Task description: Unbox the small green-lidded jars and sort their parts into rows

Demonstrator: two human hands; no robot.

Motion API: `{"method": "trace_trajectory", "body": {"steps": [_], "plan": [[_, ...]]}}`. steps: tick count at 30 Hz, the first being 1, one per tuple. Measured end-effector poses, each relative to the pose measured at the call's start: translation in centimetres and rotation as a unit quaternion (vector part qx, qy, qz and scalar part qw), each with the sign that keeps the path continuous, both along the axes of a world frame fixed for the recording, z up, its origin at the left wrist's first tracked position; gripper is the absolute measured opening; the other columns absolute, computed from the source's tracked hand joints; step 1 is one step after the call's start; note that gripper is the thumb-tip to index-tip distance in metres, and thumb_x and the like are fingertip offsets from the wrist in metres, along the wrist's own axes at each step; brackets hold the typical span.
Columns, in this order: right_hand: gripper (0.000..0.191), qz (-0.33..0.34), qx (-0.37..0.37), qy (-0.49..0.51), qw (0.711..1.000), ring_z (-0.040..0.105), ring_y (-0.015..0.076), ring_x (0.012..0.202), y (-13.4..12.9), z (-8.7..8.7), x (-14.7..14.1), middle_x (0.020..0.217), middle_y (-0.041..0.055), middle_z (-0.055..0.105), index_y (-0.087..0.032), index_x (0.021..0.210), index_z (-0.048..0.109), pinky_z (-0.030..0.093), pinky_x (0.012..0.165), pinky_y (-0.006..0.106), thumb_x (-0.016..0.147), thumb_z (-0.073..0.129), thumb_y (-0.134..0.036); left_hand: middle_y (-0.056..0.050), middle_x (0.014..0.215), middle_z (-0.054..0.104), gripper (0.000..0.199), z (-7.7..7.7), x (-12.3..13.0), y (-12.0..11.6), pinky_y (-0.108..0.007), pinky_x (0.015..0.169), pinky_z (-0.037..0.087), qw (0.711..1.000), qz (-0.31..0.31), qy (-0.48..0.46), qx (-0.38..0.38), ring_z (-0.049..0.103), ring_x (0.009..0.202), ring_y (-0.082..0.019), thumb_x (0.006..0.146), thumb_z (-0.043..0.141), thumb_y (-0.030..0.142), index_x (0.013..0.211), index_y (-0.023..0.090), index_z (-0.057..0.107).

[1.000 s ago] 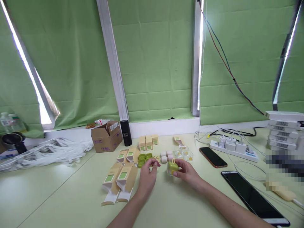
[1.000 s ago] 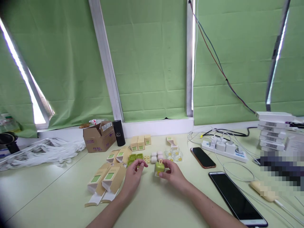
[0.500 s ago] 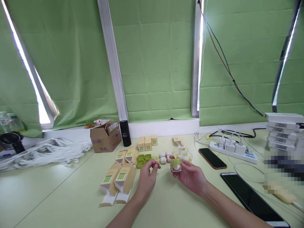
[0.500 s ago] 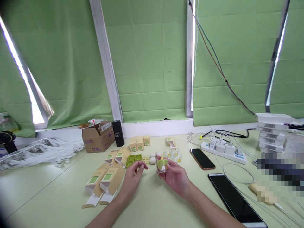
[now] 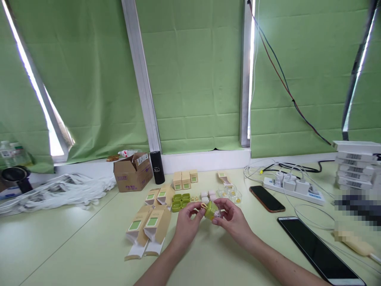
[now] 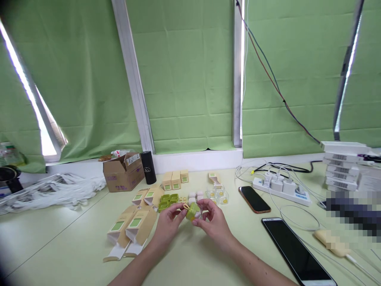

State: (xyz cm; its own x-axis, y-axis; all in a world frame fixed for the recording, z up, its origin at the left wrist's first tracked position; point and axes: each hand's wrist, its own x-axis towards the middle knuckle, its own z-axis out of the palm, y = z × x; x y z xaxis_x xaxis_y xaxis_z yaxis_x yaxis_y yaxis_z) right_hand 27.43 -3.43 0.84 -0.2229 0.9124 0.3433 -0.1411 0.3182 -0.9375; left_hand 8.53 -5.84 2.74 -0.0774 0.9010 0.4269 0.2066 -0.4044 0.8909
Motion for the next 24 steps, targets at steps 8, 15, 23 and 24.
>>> {"method": "trace_trajectory", "body": {"steps": [8, 15, 23, 24], "plan": [[0.053, -0.051, 0.115, -0.1, 0.987, 0.064, 0.0273, 0.108, -0.7, 0.4, -0.3, 0.123, 0.0091, 0.069, -0.025, 0.123, 0.063, 0.052, 0.086, 0.039, 0.073, 0.079, -0.023, -0.012, 0.1, 0.076, 0.025, 0.3, 0.0, -0.3, -0.038, 0.088, 0.057, 0.998, -0.014, -0.051, 0.035, 0.071, 0.097, -0.027, 0.081, 0.077, 0.042, 0.079, 0.018, 0.071], [0.052, -0.041, 0.162, -0.17, 0.971, 0.064, 0.0267, 0.108, -0.6, 2.0, -0.9, 0.12, 0.0072, 0.069, -0.027, 0.126, 0.061, 0.053, 0.085, 0.039, 0.075, 0.073, -0.02, -0.013, 0.113, 0.073, 0.027, 0.1, 0.0, -0.6, -0.039, 0.092, 0.054, 0.998, -0.002, -0.027, 0.05, 0.069, 0.105, -0.026, 0.091, 0.067, 0.046, 0.083, 0.021, 0.062], [0.041, -0.073, 0.16, -0.154, 0.972, 0.064, 0.027, 0.102, -1.1, 1.3, -1.6, 0.114, 0.0076, 0.071, -0.026, 0.118, 0.064, 0.052, 0.084, 0.039, 0.077, 0.07, -0.022, -0.013, 0.111, 0.073, 0.033, -0.3, -0.4, -0.5, -0.038, 0.091, 0.053, 0.998, 0.015, -0.009, 0.056, 0.069, 0.102, -0.026, 0.095, 0.061, 0.053, 0.087, 0.022, 0.059], [0.041, -0.075, 0.15, -0.148, 0.975, 0.063, 0.027, 0.102, -1.0, 1.0, -1.5, 0.115, 0.0075, 0.071, -0.025, 0.117, 0.064, 0.052, 0.085, 0.039, 0.077, 0.07, -0.022, -0.013, 0.111, 0.073, 0.033, -0.3, -0.4, -0.4, -0.038, 0.091, 0.053, 0.998, 0.014, -0.011, 0.057, 0.069, 0.102, -0.026, 0.095, 0.061, 0.053, 0.087, 0.022, 0.058]]}}
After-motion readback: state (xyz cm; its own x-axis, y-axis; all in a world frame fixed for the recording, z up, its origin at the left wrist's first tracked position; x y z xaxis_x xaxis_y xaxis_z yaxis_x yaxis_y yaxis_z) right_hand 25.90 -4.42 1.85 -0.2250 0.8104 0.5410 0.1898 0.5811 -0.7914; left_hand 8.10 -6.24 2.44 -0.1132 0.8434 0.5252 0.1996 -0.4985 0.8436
